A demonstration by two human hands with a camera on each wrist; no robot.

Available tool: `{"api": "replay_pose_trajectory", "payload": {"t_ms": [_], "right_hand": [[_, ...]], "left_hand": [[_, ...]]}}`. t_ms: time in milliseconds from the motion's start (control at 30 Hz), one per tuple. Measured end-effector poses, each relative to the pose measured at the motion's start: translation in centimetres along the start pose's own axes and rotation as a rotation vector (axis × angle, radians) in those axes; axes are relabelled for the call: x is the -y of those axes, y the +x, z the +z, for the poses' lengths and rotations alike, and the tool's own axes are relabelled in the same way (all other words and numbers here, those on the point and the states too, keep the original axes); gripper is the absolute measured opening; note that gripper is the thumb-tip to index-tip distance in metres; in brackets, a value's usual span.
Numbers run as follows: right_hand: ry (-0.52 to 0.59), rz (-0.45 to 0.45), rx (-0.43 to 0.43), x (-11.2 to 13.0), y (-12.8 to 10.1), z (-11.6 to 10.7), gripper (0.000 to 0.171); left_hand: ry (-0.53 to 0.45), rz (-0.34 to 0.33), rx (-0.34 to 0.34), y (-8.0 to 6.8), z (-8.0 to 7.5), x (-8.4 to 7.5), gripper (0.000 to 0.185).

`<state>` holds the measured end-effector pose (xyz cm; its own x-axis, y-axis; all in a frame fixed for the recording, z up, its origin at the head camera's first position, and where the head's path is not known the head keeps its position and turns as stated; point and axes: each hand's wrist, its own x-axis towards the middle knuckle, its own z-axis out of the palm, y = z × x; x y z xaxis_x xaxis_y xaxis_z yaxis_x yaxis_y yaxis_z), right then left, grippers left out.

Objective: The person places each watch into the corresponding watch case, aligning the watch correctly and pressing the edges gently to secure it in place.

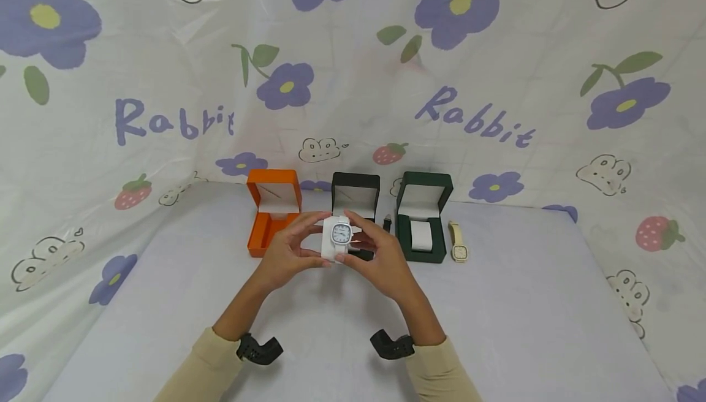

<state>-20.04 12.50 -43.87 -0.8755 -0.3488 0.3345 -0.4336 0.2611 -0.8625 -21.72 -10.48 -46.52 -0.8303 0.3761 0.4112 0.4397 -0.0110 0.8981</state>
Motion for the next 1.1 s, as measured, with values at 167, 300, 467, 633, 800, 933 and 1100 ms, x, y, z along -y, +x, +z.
{"api": "replay_pose_trajectory", "payload": {"t_ms": [167,300,467,633,800,933,1100], "right_hand": [[0.043,0.005,-0.006,-0.04,0.0,0.09,0.078],[0.068,0.007,-0.009,-0.02,-0.03,0.26,0.078],[0.125,0.016,0.003,-0.03,-0.02,0.49,0.077],[0.158,0.026,0.006,-0.06,0.0,0.58,0.078],[0.177,0.027,0.001,-0.1,0.04,0.53,0.078],[0.203,0.017,0.004,-0.19,0.14,0.52,0.074],[0.196,0.012,0.01,-0.15,0.15,0.51,0.072]], "left_hand": [[0.021,-0.004,0.001,-0.05,0.05,-0.04,0.08],[0.028,-0.008,0.002,-0.12,0.09,0.0,0.081],[0.017,0.002,0.013,-0.11,0.19,0.16,0.08],[0.018,0.02,0.018,0.01,0.29,0.28,0.08],[0.034,0.014,0.018,0.04,0.28,0.25,0.078],[0.044,-0.004,0.02,0.01,0.29,0.36,0.077],[0.046,-0.01,0.015,-0.04,0.35,0.39,0.078]]}}
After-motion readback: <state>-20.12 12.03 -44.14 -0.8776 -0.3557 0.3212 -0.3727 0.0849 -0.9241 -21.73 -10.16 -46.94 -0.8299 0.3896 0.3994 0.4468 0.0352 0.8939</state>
